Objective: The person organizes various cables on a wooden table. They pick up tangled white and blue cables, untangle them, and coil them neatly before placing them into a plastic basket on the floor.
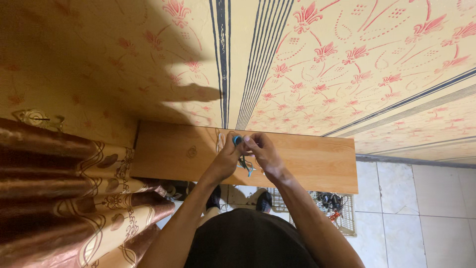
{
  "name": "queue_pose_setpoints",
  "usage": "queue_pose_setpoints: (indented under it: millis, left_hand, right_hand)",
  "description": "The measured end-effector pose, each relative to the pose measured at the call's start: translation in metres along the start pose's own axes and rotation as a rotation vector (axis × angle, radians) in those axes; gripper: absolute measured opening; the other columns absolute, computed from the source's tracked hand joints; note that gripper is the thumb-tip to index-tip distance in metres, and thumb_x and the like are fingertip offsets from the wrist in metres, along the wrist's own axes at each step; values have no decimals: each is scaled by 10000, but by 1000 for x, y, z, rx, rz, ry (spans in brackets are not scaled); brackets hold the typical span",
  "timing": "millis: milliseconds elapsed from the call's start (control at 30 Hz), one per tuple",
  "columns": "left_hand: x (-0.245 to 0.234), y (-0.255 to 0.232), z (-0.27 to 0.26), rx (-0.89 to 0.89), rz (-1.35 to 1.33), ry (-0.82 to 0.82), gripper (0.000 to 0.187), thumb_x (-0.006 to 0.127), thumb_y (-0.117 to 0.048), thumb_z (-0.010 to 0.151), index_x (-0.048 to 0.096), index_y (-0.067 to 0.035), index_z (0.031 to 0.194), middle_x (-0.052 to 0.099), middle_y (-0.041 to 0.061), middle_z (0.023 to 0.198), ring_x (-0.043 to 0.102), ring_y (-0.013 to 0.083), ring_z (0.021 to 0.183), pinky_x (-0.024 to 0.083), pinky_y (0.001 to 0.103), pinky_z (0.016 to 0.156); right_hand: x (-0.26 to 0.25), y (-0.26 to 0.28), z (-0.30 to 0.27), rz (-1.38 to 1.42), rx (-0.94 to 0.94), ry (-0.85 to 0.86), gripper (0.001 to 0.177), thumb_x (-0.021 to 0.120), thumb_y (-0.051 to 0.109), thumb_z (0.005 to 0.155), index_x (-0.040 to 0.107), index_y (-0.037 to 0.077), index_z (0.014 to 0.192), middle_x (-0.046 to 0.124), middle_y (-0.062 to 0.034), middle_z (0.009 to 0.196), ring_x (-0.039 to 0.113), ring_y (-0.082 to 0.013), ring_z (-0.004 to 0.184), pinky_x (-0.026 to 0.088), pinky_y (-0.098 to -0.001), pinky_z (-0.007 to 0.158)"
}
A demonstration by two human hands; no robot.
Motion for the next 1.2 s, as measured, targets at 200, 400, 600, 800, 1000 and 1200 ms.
queue_pose_setpoints:
  millis: [200, 400, 600, 800, 1000, 1200]
  left_hand:
    - [-19, -13, -5, -86, -137, -170, 156, 453, -233, 1067, 459, -80, 1092, 576, 39, 860, 561, 129, 719, 507, 295, 673]
    - [-19, 3, -8, -107, -248, -183, 166, 455, -233, 1098, 500, -78, 1137, 437, -8, 772, 397, 102, 660, 391, 256, 607]
    - [-24, 6, -5, -56, 87, -201, 216, 457, -256, 1095, 537, -56, 1115, 505, 1, 824, 482, 115, 703, 441, 282, 640]
    - [-15, 4, -2, -35, 451, -193, 256, 500, -282, 1090, 470, -28, 1101, 565, 77, 832, 553, 174, 729, 458, 328, 674]
    - [19, -4, -7, 40, 304, 86, 441, 682, -330, 981, 422, -15, 1146, 599, 55, 970, 542, 123, 796, 493, 294, 683]
    - [30, -22, -13, 4, 332, 70, 575, 826, -277, 851, 424, -18, 1171, 614, 78, 969, 586, 125, 839, 527, 286, 703]
  right_hand:
    - [23, -18, -29, 43, 47, 265, 388, 489, 400, 1087, 631, 39, 1066, 615, -6, 915, 611, -99, 852, 536, -290, 788]
    - [13, -22, -38, -346, 200, 182, 486, 474, 412, 1070, 693, 10, 907, 569, -3, 714, 505, -107, 661, 433, -296, 609]
    - [-8, -4, -29, -225, 12, 146, 378, 533, 338, 984, 634, 10, 825, 560, -19, 706, 494, -143, 623, 433, -311, 574]
    - [-32, -16, -24, 26, 147, 13, 340, 532, 199, 976, 569, -39, 735, 522, -92, 661, 475, -180, 593, 430, -347, 564]
    - [-15, 2, -29, 433, 221, 98, 226, 562, 140, 971, 680, -52, 950, 646, -83, 881, 562, -153, 784, 484, -319, 720]
    - [-10, 1, -36, 388, 280, 147, 247, 656, 149, 967, 728, -69, 1060, 694, -96, 999, 609, -141, 871, 472, -282, 713]
Point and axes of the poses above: each hand's wrist, its own z-axis towards the middle knuckle, its own x-axis out of the palm, y = z × x, the point moved 10 cm from there along z, towards the middle knuckle
